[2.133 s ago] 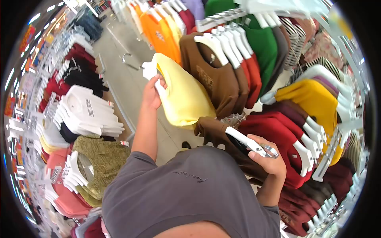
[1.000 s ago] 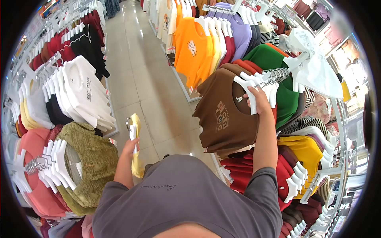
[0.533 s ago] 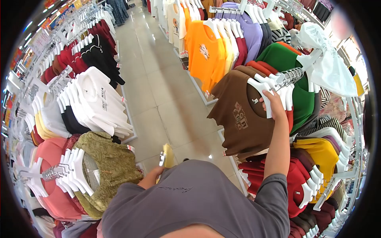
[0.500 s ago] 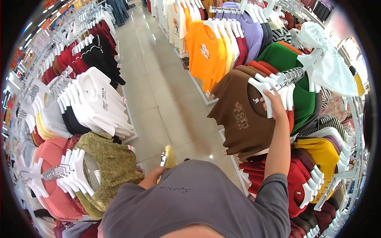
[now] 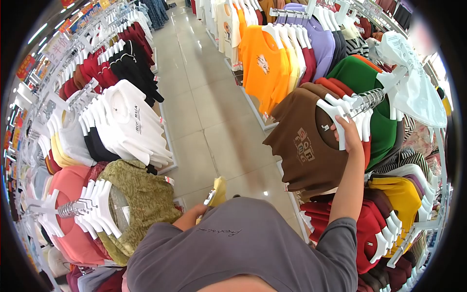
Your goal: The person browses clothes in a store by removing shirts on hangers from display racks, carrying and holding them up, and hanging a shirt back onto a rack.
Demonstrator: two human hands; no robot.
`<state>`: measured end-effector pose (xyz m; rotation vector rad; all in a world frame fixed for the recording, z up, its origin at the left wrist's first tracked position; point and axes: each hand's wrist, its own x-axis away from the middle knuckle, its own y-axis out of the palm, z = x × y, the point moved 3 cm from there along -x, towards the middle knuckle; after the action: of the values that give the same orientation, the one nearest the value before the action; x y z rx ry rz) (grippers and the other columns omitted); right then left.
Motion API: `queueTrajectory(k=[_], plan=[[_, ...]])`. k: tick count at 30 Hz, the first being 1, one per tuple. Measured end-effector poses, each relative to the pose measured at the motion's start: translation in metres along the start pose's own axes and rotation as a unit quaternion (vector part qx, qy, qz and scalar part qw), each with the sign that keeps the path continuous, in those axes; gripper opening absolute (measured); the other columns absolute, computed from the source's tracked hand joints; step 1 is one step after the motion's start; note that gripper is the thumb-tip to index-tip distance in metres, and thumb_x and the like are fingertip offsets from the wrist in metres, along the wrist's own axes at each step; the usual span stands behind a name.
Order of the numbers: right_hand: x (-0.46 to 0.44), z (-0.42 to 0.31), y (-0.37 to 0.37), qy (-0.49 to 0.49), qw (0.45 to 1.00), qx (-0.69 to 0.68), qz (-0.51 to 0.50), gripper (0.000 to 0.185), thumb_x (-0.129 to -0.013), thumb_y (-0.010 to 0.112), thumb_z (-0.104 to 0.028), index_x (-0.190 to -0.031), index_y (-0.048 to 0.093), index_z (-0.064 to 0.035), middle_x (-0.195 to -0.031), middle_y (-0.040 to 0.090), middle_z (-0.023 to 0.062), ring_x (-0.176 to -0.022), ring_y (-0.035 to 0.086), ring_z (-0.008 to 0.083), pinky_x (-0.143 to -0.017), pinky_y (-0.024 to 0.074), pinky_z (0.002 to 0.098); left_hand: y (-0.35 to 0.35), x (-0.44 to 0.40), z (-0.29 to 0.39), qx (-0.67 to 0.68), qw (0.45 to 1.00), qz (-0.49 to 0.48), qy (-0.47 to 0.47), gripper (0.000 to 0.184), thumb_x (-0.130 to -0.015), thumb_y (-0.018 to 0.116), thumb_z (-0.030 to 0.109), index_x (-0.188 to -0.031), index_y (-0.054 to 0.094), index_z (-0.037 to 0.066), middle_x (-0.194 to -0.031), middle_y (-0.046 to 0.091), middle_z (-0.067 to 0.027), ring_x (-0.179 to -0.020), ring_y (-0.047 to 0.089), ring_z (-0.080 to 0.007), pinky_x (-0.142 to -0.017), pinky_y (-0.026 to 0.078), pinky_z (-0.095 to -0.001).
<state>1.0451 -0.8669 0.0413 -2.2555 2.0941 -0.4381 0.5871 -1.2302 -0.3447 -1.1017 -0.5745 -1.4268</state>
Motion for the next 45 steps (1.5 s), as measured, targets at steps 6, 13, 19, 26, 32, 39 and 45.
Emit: queueTrajectory(k=[6,13,19,26,32,39,45], plan=[[-0.002,0.001,0.001,-0.002,1.000,-0.007,-0.003,0.038,-0.088,0.062,-0.032,-0.112,0.054,-0.0040,-0.071,0.057,0.0026,-0.050,0.049,0.0087,-0.044,0.0386,0.0232,0.007,-0.031,-0.015,-0.093,0.995,0.014,0.011,0.046,-0.074,0.072,0.034,-0.106,0.069,0.001,-0.092,0.069,-0.0125,-0.078,0.063,-0.0225,-0.066,0.048,-0.0370],[-0.005,0.004,0.002,-0.023,1.000,-0.018,0.008,0.034,-0.091,0.060,-0.032,-0.111,0.054,-0.0045,-0.071,0.059,0.0029,-0.050,0.049,0.0087,-0.043,0.0384,0.0228,0.001,-0.062,-0.037,-0.209,0.976,0.036,0.054,0.042,-0.073,0.068,0.040,-0.090,0.070,0.002,-0.090,0.069,-0.0185,-0.077,0.067,-0.0267,-0.068,0.050,-0.0376],[-0.013,0.012,0.002,-0.021,0.999,-0.043,0.026,0.033,-0.091,0.060,-0.030,-0.108,0.057,-0.0020,-0.072,0.060,0.0036,-0.052,0.051,0.0082,-0.044,0.0392,0.0223,-0.007,-0.082,-0.049,-0.176,0.984,-0.013,-0.036,0.045,-0.077,0.066,0.043,-0.097,0.071,0.003,-0.093,0.070,-0.0187,-0.084,0.067,-0.0283,-0.073,0.051,-0.0385],[-0.013,0.014,-0.002,-0.004,0.998,-0.051,0.021,0.040,-0.088,0.064,-0.032,-0.111,0.056,0.0006,-0.079,0.061,0.0064,-0.057,0.050,0.0083,-0.050,0.0405,0.0234,-0.050,-0.103,0.014,-0.182,0.983,-0.015,-0.006,0.043,-0.079,0.067,0.043,-0.095,0.069,0.004,-0.086,0.068,-0.0149,-0.074,0.065,-0.0232,-0.066,0.050,-0.0357],[-0.012,0.011,-0.004,0.024,0.998,-0.052,0.015,0.062,-0.085,0.067,-0.035,-0.131,0.051,0.0035,-0.083,0.062,0.0066,-0.062,0.050,0.0067,-0.055,0.0412,0.0210,-0.095,-0.143,0.125,-0.213,0.973,-0.003,0.085,0.042,-0.080,0.067,0.044,-0.092,0.068,0.004,-0.080,0.067,-0.0117,-0.065,0.063,-0.0187,-0.060,0.050,-0.0333],[-0.013,0.007,-0.005,0.036,0.998,-0.051,-0.011,0.074,-0.081,0.069,-0.042,-0.136,0.048,0.0029,-0.090,0.061,0.0062,-0.069,0.051,0.0089,-0.061,0.0428,0.0226,-0.114,-0.140,0.264,-0.171,0.984,0.011,0.038,0.033,-0.083,0.067,0.036,-0.092,0.067,0.004,-0.077,0.065,-0.0088,-0.064,0.061,-0.0151,-0.059,0.049,-0.0324],[-0.012,0.016,-0.007,0.010,1.000,-0.009,0.013,0.085,-0.081,0.067,-0.055,-0.138,0.044,0.0035,-0.095,0.061,0.0094,-0.074,0.056,0.0114,-0.065,0.0463,0.0247,-0.107,-0.146,0.311,-0.254,0.957,0.000,0.139,0.041,-0.081,0.067,0.038,-0.107,0.067,0.007,-0.095,0.070,-0.0174,-0.084,0.067,-0.0313,-0.076,0.051,-0.0409]])
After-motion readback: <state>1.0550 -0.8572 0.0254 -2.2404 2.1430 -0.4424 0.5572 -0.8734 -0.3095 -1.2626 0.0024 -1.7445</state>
